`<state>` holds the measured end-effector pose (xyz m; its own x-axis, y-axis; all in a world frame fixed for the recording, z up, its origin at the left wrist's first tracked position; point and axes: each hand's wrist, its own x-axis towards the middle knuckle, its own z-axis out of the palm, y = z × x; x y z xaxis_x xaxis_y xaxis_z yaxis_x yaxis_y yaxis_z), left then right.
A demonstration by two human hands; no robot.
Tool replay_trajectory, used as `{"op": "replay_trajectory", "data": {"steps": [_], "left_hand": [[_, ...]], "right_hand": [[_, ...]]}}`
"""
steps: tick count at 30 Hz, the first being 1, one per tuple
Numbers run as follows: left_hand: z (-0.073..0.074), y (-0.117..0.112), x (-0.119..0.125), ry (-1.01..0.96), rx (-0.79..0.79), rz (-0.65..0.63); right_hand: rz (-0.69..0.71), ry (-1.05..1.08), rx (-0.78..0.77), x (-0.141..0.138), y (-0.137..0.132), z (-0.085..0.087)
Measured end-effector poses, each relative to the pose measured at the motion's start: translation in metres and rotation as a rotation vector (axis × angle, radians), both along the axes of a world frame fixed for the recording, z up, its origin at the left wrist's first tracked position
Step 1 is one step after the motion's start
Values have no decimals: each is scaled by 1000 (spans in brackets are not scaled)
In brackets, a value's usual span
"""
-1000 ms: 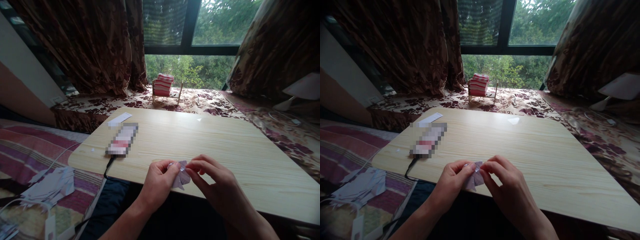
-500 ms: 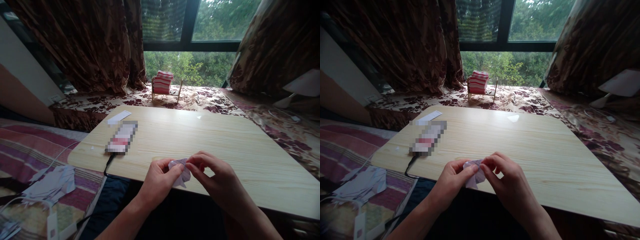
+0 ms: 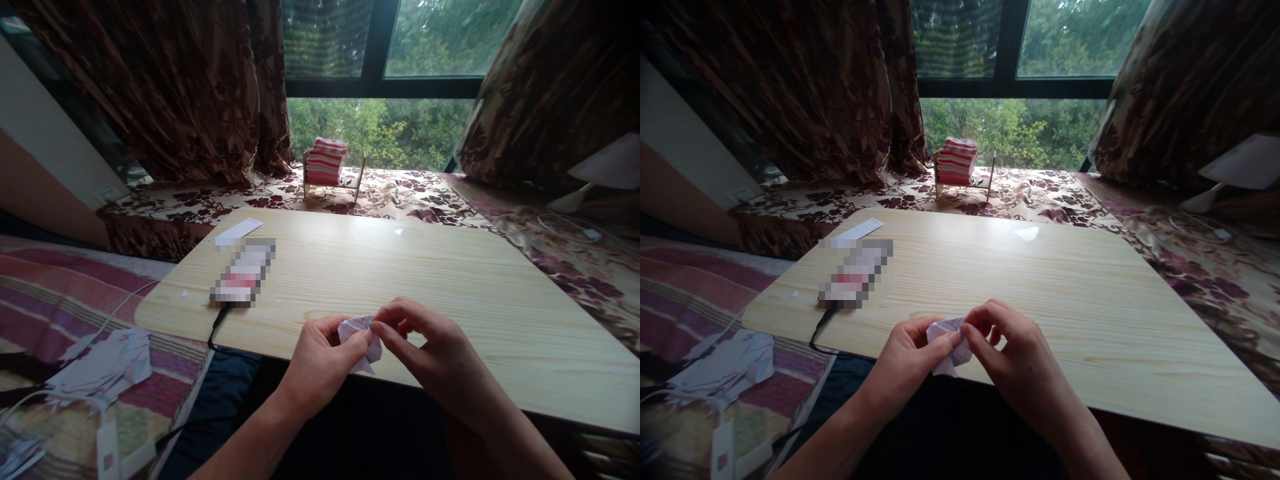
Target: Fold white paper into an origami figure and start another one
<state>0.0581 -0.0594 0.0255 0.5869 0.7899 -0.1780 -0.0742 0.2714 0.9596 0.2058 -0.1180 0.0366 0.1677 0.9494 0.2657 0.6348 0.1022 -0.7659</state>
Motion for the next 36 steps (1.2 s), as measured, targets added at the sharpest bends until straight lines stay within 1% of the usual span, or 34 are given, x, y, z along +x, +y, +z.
{"op": "replay_trajectory", "data": {"steps": [5,10,15,19,23,27,30,32,34,36], "left_hand": [[-4,-2,2,13,24,39],[-3,-2,1,32,21,84],[-1,-1,1,31,47,57],[-1,0,1,55,79,60],[-2,0,-1,93,84,36],[-5,0,-3,86,94,18],[-4,0,-2,95,146,42],[-2,-1,0,91,192,93],[0,-1,1,81,213,128],[0,0,0,79,212,118]], "right_hand": [[-5,21,-9,-2,0,-1],[-13,26,20,-3,1,-2],[-29,58,-4,-2,1,-3],[-5,83,-38,0,3,-2],[16,49,-16,0,2,0],[16,85,-41,0,1,0],[48,112,-56,-1,3,-3],[27,152,-46,-6,5,-7],[-32,223,-18,-12,7,-11],[-96,283,15,-18,8,-15]]}}
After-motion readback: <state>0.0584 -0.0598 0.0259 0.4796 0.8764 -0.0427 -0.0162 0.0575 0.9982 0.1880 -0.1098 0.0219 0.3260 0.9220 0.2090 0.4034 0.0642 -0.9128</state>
